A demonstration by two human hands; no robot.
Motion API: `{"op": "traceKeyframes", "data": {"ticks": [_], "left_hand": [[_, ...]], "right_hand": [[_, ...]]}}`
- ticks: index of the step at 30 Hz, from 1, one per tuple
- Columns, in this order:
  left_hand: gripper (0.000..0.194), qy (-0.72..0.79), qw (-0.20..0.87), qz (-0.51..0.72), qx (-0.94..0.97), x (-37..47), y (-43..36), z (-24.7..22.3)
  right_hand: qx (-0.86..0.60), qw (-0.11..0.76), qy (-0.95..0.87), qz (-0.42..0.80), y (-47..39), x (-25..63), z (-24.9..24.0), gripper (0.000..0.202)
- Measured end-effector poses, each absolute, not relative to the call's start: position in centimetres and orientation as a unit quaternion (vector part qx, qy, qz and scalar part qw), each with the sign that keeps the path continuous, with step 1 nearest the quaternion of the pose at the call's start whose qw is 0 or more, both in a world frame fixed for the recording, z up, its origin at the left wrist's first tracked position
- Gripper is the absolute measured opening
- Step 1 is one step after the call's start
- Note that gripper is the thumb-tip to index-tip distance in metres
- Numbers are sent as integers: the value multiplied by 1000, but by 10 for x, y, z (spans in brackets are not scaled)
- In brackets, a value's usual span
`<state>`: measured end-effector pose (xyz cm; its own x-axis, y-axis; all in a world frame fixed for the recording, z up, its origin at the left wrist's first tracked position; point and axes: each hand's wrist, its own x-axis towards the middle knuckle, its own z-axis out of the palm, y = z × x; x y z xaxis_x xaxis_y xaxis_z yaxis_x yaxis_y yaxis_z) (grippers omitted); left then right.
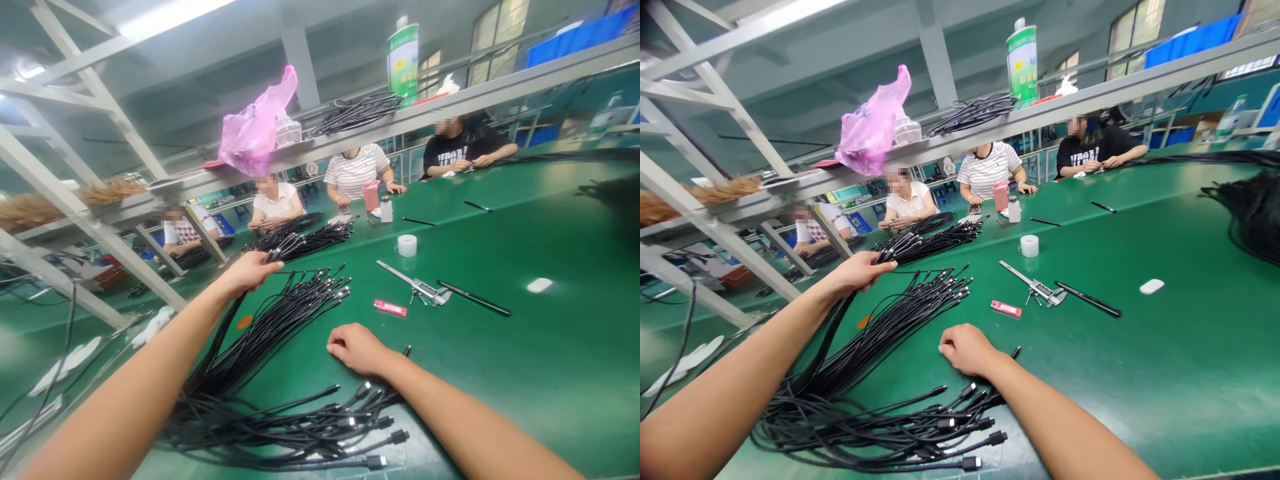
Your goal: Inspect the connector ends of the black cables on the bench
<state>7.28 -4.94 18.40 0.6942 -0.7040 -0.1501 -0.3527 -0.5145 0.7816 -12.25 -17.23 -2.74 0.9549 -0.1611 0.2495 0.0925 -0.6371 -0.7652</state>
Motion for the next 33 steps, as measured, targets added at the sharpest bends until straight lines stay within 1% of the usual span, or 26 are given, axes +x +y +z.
{"op": "traceKeyframes", "data": {"ticks": [4,6,7,8,9,12,13,14,16,18,20,23,25,27,30,31,33], "left_hand": [[36,-318,386,-338,797,55,-47,173],[37,-320,389,-392,770,37,-41,153],[36,-319,391,-418,755,26,-38,139],[37,-307,406,-463,726,15,-34,123],[37,-292,417,-498,702,5,-31,106],[38,-257,444,-554,656,-22,-20,59],[38,-246,452,-561,648,-27,-17,48],[38,-236,458,-566,643,-31,-15,39],[38,-224,462,-573,639,-34,-11,29],[38,-230,452,-578,639,-34,-11,29],[38,-258,431,-575,646,-34,-14,33],[38,-306,394,-551,669,-33,-20,39],[37,-328,375,-532,684,-32,-23,41],[37,-343,367,-513,696,-31,-25,40],[42,-352,385,-471,712,-29,-25,38],[47,-352,394,-456,716,-28,-23,38],[63,-349,405,-431,727,-27,-19,39]], "right_hand": [[-869,469,18,-159,-173,-121,-29,14],[-854,494,22,-163,-174,-120,-28,16],[-842,514,28,-163,-175,-119,-27,20],[-817,552,35,-164,-177,-119,-26,25],[-774,610,41,-166,-179,-118,-24,31],[-553,809,60,-190,-184,-118,-18,51],[-483,850,69,-200,-185,-118,-17,57],[-440,870,78,-208,-185,-118,-16,61],[-420,878,88,-211,-183,-117,-16,63],[-460,859,80,-212,-179,-116,-17,61],[-534,812,71,-227,-176,-117,-18,60],[-648,710,89,-262,-176,-120,-18,57],[-687,663,111,-277,-179,-122,-17,56],[-680,664,122,-286,-182,-123,-16,54],[-636,712,111,-276,-181,-121,-17,52],[-620,729,108,-270,-180,-120,-18,53],[-586,759,104,-265,-178,-116,-19,55]]}}
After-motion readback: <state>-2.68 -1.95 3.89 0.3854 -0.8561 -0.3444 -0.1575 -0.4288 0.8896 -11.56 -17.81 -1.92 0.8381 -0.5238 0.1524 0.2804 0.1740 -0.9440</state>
